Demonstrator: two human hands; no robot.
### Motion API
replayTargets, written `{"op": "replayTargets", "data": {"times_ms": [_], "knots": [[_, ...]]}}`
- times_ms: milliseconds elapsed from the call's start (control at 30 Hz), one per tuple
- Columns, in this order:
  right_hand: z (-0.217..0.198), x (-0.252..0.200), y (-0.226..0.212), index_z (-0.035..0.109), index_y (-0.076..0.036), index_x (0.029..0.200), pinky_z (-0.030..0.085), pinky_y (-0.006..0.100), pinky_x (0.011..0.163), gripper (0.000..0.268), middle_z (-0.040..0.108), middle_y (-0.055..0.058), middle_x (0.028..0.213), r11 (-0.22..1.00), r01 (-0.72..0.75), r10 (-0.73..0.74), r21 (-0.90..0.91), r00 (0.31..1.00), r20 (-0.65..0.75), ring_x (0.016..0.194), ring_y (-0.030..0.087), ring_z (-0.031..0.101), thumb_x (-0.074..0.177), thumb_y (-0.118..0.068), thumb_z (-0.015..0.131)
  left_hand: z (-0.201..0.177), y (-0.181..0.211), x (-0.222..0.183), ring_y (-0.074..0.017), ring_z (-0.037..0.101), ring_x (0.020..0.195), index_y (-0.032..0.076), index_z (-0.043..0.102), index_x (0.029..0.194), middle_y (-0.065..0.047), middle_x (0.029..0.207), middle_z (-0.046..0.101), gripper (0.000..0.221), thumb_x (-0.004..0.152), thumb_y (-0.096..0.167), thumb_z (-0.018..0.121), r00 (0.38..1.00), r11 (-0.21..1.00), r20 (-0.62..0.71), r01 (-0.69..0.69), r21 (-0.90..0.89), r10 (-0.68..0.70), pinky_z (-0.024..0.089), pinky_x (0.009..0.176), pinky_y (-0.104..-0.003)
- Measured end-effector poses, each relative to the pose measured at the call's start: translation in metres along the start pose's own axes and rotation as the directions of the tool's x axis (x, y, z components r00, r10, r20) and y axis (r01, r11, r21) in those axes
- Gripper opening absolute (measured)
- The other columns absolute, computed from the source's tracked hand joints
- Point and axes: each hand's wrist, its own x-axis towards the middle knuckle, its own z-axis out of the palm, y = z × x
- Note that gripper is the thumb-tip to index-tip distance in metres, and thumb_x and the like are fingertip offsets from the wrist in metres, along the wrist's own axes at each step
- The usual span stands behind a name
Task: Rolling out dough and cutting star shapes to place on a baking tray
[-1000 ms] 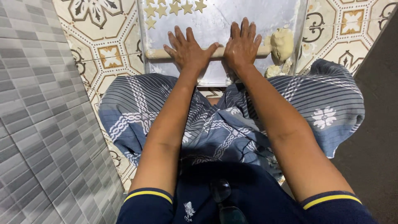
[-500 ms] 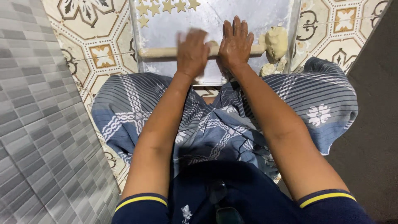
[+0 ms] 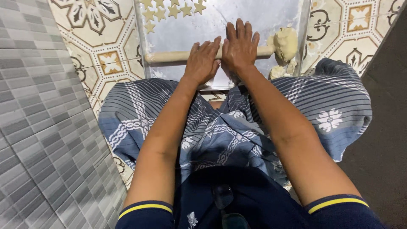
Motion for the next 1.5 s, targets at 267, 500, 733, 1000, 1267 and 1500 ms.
{"op": "replayTargets", "data": {"times_ms": [267, 500, 733, 1000, 1267, 1500], "knots": [[-0.015, 0.023, -0.005, 0.041, -0.011, 0.157, 0.021, 0.070, 0.114, 0.063, 0.025, 0.020, 0.164, 0.992, -0.123, 0.118, 0.005, 0.963, 0.242, 0.149, 0.047, 0.018, 0.097, -0.025, 0.056, -0.006, -0.002, 0.016, -0.0300, 0.043, 0.144, 0.016, 0.026, 0.159, -0.005, 0.142, 0.065, 0.086, 0.092, 0.042, 0.073, 0.998, 0.998, 0.038, 0.057, 0.011, -0.058, 0.016, 0.122, -0.056], [-0.014, 0.032, -0.002, 0.041, -0.013, 0.155, 0.026, 0.071, 0.112, 0.063, 0.026, 0.021, 0.161, 0.996, -0.092, 0.094, -0.024, 0.980, 0.177, 0.147, 0.049, 0.023, 0.097, -0.023, 0.063, -0.002, 0.001, 0.024, -0.0344, 0.021, 0.156, 0.016, 0.018, 0.163, -0.013, 0.167, 0.033, 0.107, 0.085, 0.041, 0.086, 0.988, 0.984, 0.029, 0.151, 0.093, -0.154, 0.001, 0.123, -0.061], [-0.034, 0.055, -0.012, 0.036, -0.011, 0.154, 0.028, 0.073, 0.109, 0.065, 0.036, 0.025, 0.155, 0.994, -0.104, 0.108, -0.034, 0.977, 0.182, 0.142, 0.052, 0.030, 0.094, -0.015, 0.063, -0.008, 0.007, 0.026, -0.0354, 0.009, 0.159, 0.016, 0.013, 0.166, -0.014, 0.173, 0.012, 0.114, 0.091, 0.054, 0.089, 0.952, 0.954, 0.124, 0.260, 0.150, -0.279, 0.004, 0.123, -0.063], [0.001, 0.090, 0.007, 0.059, 0.000, 0.140, 0.021, 0.069, 0.107, 0.042, 0.051, 0.029, 0.143, 0.996, 0.059, -0.068, -0.070, 0.988, -0.136, 0.135, 0.048, 0.036, 0.103, -0.019, 0.064, -0.007, 0.002, 0.021, -0.0367, 0.026, 0.153, 0.017, 0.022, 0.161, -0.015, 0.165, 0.032, 0.118, 0.074, 0.056, 0.091, 0.963, 0.959, 0.003, 0.267, 0.093, -0.268, 0.014, 0.123, -0.062], [-0.002, 0.049, 0.012, 0.043, -0.009, 0.149, 0.025, 0.068, 0.115, 0.047, 0.036, 0.022, 0.156, 0.994, -0.049, 0.057, 0.102, 0.995, -0.081, 0.145, 0.046, 0.030, 0.105, -0.011, 0.060, -0.020, 0.012, -0.004, -0.0330, 0.042, 0.141, 0.013, 0.044, 0.149, -0.009, 0.146, 0.053, 0.076, 0.086, 0.039, 0.078, 0.964, 0.967, -0.083, 0.254, -0.002, -0.253, 0.022, 0.118, -0.064], [-0.013, 0.009, 0.005, 0.045, -0.006, 0.146, 0.033, 0.059, 0.115, 0.048, 0.045, 0.021, 0.150, 0.979, -0.032, 0.057, 0.201, 0.991, -0.119, 0.141, 0.039, 0.040, 0.101, -0.002, 0.059, -0.005, 0.022, -0.034, -0.0341, 0.048, 0.135, 0.013, 0.052, 0.139, -0.008, 0.138, 0.058, 0.063, 0.084, 0.030, 0.077, 0.939, 0.971, -0.251, 0.238, -0.021, -0.236, 0.031, 0.113, -0.064]]}}
